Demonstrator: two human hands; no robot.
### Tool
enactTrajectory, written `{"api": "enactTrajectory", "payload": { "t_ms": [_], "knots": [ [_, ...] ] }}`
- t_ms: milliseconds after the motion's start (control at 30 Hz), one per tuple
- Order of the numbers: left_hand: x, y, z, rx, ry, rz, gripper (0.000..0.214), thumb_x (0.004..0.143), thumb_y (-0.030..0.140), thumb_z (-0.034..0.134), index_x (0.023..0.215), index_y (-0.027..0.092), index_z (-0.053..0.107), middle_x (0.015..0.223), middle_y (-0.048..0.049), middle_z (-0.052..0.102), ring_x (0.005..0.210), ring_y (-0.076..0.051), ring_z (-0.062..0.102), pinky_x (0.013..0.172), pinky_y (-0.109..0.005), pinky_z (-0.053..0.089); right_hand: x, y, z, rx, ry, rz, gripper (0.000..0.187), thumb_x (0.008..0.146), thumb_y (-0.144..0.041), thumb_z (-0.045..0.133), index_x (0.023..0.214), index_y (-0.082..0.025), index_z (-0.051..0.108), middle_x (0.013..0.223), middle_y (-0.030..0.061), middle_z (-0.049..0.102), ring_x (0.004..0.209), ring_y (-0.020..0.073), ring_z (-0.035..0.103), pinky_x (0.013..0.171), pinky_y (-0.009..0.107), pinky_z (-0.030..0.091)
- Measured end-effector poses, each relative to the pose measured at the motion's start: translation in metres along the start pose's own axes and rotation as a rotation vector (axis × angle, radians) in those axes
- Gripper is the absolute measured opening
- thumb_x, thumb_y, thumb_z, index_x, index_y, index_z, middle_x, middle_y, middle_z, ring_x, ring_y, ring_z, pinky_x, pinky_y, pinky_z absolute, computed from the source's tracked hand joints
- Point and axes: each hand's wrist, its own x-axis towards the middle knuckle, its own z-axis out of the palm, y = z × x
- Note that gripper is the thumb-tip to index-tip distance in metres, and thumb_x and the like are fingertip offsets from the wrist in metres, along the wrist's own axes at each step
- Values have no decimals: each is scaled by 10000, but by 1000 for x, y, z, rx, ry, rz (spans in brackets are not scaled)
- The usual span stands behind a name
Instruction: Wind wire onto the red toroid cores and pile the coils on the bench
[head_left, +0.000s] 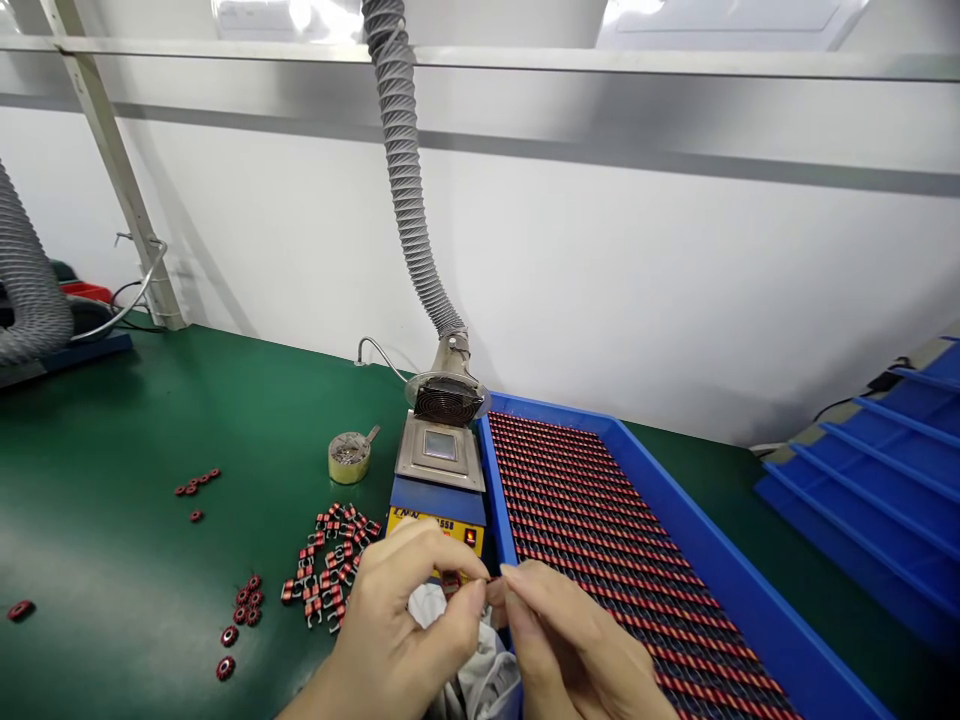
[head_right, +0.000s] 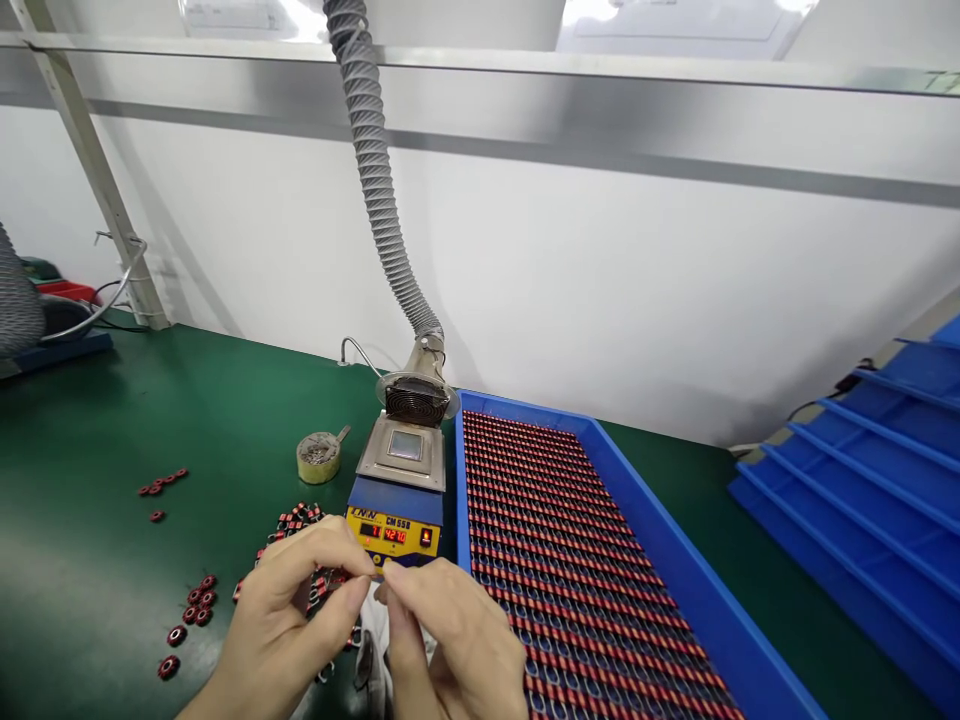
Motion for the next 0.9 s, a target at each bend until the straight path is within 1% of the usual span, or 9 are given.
{"api": "enactTrajectory", "payload": {
  "t_ms": [100, 233, 300, 367, 567, 667, 767, 833, 900],
  "knots": [
    [0, 0, -1, 9, 3, -10, 188, 792, 46, 552, 723, 207, 620, 602, 58, 589, 551, -79, 531, 545, -169, 411, 0, 3, -3, -27, -6, -3, 463, 742, 42, 661, 1000, -315, 803, 772, -79, 778, 622, 129, 684, 632, 257, 570],
    [3, 2, -2, 48, 0, -17, 177, 788, 63, 544, 692, 192, 618, 584, 49, 593, 536, -78, 536, 532, -161, 421, 2, 6, -9, -25, -123, -58, 499, 748, 63, 650, 1061, -301, 786, 776, -65, 776, 621, 134, 692, 603, 254, 575],
    [5, 3, -2, 69, -6, -13, 179, 788, 67, 548, 678, 186, 622, 574, 44, 594, 529, -77, 537, 526, -159, 423, 3, 8, -12, -42, -158, -79, 506, 749, 72, 651, 1079, -290, 779, 792, -55, 778, 642, 140, 703, 621, 259, 584],
    [5, 3, -2, 90, -11, -6, 179, 789, 67, 550, 677, 183, 629, 570, 40, 596, 528, -79, 541, 527, -161, 425, 4, 9, -13, -58, -167, -97, 502, 753, 73, 655, 1090, -280, 773, 801, -48, 777, 656, 145, 711, 635, 265, 591],
    [4, 3, -1, 135, -17, 8, 172, 792, 80, 549, 672, 182, 619, 559, 38, 576, 529, -86, 536, 524, -173, 415, 5, 9, -14, -85, -191, -153, 445, 762, 74, 657, 1061, -236, 767, 767, -34, 756, 630, 143, 694, 593, 254, 582],
    [5, 4, -2, 166, -21, 50, 172, 793, 67, 547, 685, 184, 611, 554, 45, 572, 521, -82, 527, 526, -175, 410, 5, 9, -15, -102, -194, -165, 421, 763, 76, 663, 1045, -220, 764, 788, -26, 762, 645, 141, 695, 614, 249, 586],
    [7, 4, -3, 211, -8, 119, 180, 789, 47, 538, 689, 190, 583, 544, 59, 559, 511, -78, 515, 548, -186, 412, 7, 9, -16, -105, -228, -177, 411, 763, 78, 655, 1046, -203, 757, 793, -18, 762, 667, 142, 702, 633, 246, 590],
    [6, 4, -3, 237, 4, 156, 183, 786, 37, 531, 703, 195, 571, 543, 65, 550, 510, -77, 510, 555, -190, 407, 10, 9, -15, -79, -235, -199, 404, 754, 86, 648, 1032, -187, 753, 777, -14, 752, 664, 139, 700, 626, 240, 588],
    [6, 3, -3, 253, -4, 184, 186, 792, 33, 524, 719, 199, 564, 548, 63, 548, 514, -81, 507, 552, -195, 400, 14, 9, -15, -38, -269, -228, 395, 742, 105, 636, 1011, -162, 747, 777, 0, 746, 650, 135, 695, 604, 233, 582]
  ]
}}
